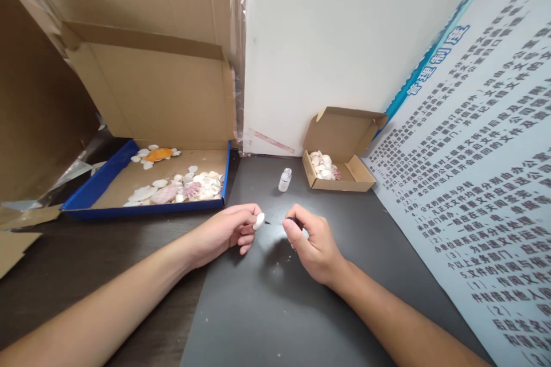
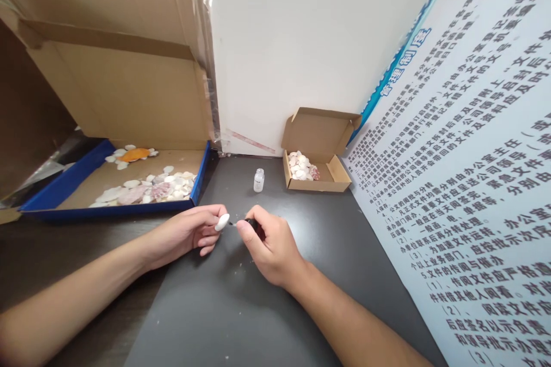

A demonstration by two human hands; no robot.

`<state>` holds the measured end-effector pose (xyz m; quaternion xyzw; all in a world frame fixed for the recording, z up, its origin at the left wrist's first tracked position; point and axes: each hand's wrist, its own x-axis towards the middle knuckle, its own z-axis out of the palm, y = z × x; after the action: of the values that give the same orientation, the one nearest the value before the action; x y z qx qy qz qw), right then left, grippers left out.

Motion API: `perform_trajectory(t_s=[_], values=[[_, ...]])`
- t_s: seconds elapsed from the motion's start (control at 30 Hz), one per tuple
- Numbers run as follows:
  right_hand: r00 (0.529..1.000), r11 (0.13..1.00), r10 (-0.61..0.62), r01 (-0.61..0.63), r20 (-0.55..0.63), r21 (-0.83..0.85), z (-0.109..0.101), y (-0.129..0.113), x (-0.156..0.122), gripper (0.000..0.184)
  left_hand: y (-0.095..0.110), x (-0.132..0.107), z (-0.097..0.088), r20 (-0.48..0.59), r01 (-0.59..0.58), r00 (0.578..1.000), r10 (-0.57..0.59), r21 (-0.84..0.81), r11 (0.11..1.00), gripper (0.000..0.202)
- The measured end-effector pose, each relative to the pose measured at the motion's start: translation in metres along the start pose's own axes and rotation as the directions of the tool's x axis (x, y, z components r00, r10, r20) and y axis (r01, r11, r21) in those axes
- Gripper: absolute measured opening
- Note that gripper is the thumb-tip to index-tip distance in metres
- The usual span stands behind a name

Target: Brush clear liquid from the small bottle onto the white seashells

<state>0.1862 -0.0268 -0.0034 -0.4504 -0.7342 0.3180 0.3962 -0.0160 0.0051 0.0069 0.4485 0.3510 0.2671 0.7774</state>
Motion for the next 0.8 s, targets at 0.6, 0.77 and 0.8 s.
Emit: perform_trajectory(t_s=[0.6,0.77,0.8], values=[[1.0,0.999,0.016,-0.016,0.009,-0.037,-0.0004,-0.0021,-0.0006,0.03,0.0007,-0.0008,-0.0001,-0.004,0.001,1.0,-0.001,-0.015,1.0,0.013],[1.0,1.0,-0.016,0.016,0.011,0.004,-0.0003,-0.0031,0.0008,0.026,0.0011,-0.001,0.0005,-0.005,0.001,1.0,-0.001,-0.013,1.0,0.015],[1.0,1.0,-0.012,0.012,0.011,-0.011,-0.0002,-0.0031,0.001,0.026,0.0011,-0.0009,0.0006,-0.004,0.002,1.0,-0.002,-0.013,1.0,0.015]])
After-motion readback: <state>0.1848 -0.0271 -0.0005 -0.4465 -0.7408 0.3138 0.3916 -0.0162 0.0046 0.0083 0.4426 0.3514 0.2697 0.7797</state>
